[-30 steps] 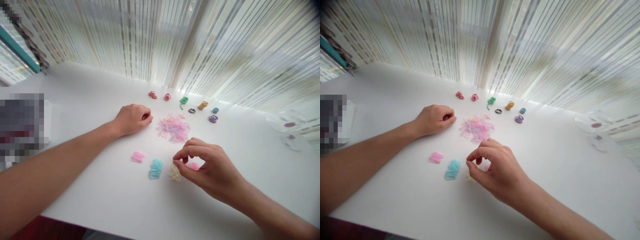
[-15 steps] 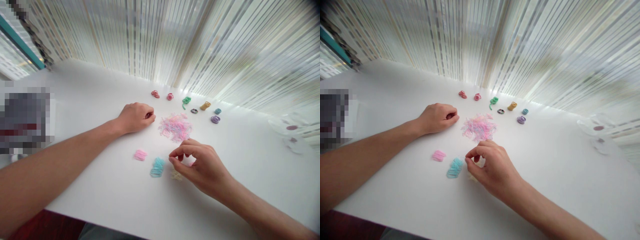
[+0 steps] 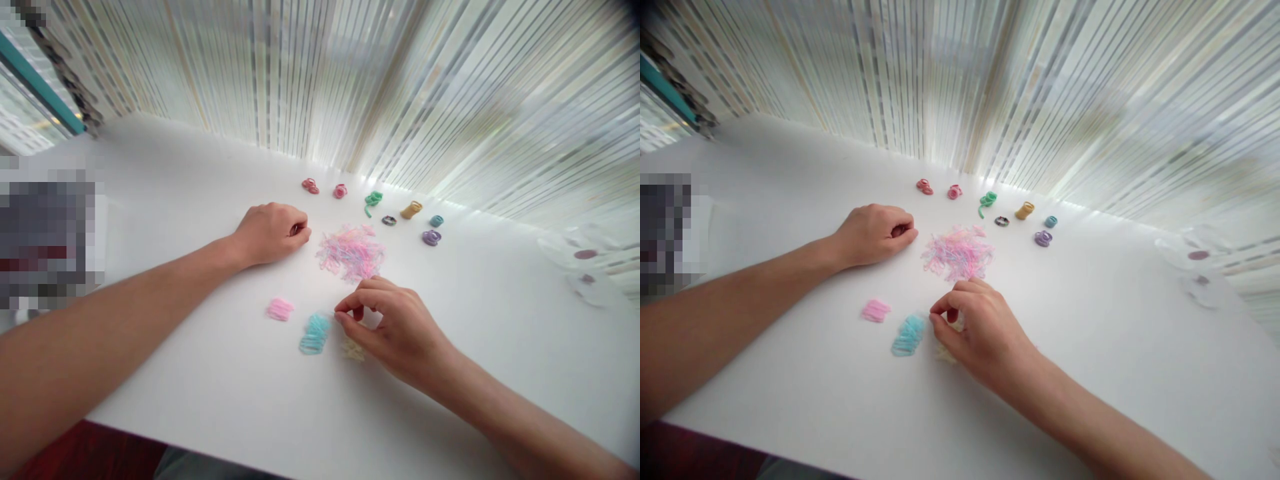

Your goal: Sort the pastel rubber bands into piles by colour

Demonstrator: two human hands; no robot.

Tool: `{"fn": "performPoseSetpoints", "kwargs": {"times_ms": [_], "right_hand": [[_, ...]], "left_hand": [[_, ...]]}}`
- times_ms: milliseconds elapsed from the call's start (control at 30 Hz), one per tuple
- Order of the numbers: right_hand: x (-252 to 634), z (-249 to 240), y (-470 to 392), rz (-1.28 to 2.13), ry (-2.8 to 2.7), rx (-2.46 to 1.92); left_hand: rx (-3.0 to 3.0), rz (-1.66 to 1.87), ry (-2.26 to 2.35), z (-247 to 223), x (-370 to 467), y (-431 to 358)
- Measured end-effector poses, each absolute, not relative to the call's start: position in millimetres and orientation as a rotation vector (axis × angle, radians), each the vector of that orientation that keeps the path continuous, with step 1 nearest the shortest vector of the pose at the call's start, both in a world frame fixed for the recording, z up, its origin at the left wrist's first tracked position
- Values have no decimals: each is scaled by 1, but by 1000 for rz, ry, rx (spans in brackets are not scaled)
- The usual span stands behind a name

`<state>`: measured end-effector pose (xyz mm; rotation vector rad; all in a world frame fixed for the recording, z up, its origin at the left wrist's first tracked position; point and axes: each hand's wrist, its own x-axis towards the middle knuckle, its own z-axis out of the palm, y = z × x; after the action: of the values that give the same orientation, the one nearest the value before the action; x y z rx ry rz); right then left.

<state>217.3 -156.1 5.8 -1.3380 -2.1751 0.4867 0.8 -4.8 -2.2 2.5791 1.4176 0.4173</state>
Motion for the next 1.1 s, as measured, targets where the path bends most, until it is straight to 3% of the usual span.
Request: {"fn": "performPoseSetpoints", "kwargs": {"times_ms": [567,1100], "right_hand": [[215,7,-154,590,-2246,-1336],[237,24,-149,452,-2110,-1448]], "left_hand": [[2604,426,1423,-4,1,-4],[2575,429,1404,-4,-1,-4]]}}
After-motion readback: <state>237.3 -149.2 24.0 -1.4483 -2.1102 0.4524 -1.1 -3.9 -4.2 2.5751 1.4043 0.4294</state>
